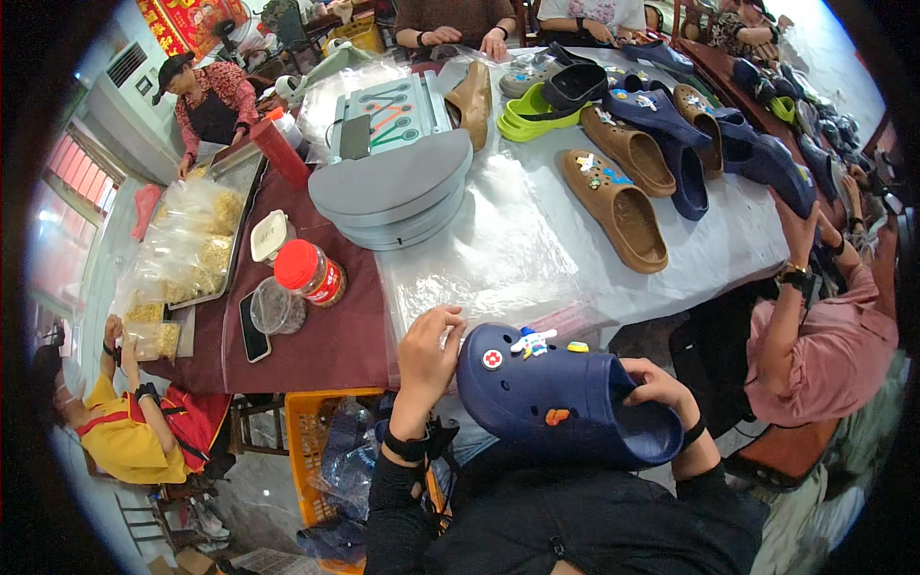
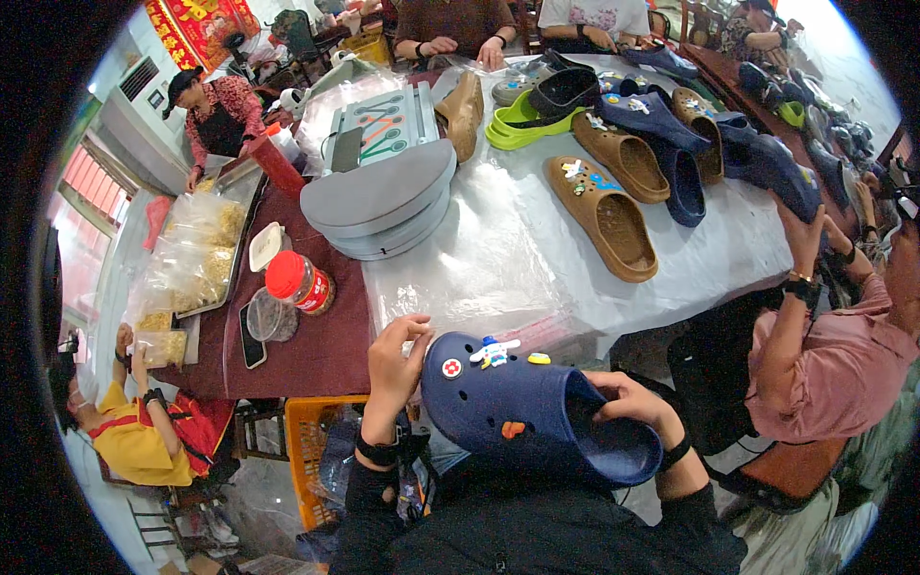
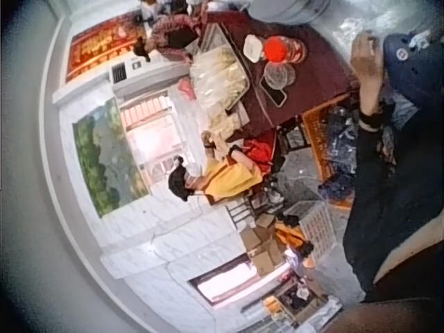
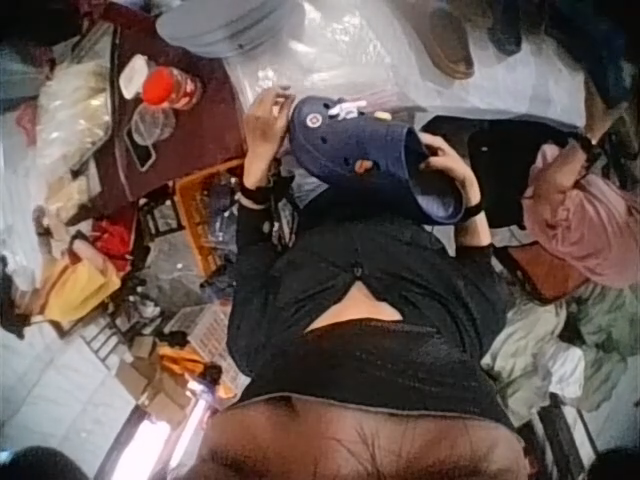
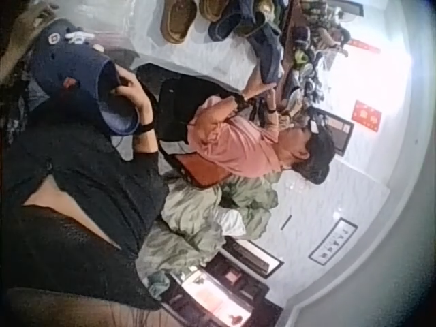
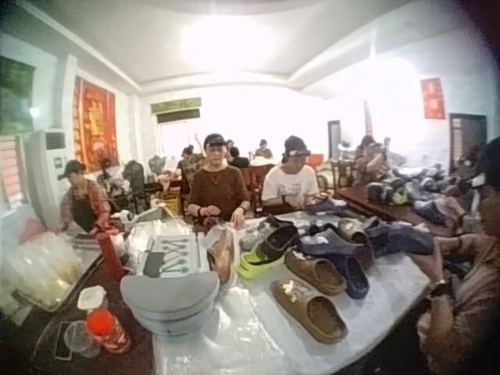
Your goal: Packaging finished shoes into plastic bags and placing them into a collection crate.
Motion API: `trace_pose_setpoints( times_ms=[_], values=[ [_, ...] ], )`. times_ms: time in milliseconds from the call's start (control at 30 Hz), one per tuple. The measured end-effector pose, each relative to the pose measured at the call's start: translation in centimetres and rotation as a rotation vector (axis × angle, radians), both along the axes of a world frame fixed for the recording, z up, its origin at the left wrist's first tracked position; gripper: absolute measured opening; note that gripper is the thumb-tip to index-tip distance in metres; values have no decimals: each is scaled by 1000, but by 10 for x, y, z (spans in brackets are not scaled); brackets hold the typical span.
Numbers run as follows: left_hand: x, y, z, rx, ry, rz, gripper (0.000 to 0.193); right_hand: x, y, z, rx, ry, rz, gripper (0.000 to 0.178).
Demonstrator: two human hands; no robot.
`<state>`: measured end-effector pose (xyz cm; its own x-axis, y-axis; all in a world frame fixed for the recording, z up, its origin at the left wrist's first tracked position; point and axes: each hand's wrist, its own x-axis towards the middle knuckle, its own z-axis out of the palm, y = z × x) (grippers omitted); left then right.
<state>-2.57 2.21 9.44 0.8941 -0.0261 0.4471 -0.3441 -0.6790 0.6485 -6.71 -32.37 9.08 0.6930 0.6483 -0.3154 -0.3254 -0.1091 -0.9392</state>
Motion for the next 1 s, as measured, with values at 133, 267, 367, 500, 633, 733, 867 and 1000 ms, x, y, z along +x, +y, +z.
trace_pose_setpoints(
  times_ms=[133, 267, 367, 500, 633, 733, 867, 1000],
  values=[
    [-2, -6, 3, -99, 51, -92, 11, 0, 12, 7, 17, 78, -125, 78],
    [1, -21, -2, 62, -106, -188, 22, -8, 37, 6, -27, -194, -221, 75],
    [3, -28, -8, 101, -80, -256, 41, -11, 55, 14, -226, -605, -192, 72],
    [1, -35, -4, 104, -88, -289, 35, -18, 78, 23, -505, -759, -248, 71],
    [-5, -40, 2, 164, -149, -293, 28, -15, 90, 23, -603, -858, -265, 70],
    [-5, -39, 0, 128, -176, -328, 15, -12, 91, 25, -660, -865, -249, 70],
    [-11, -50, -4, 77, -197, -402, 14, -12, 90, 22, -694, -833, -280, 70],
    [-21, -60, -5, 100, -179, -392, 13, -17, 94, 14, -708, -921, -328, 71]
  ],
)
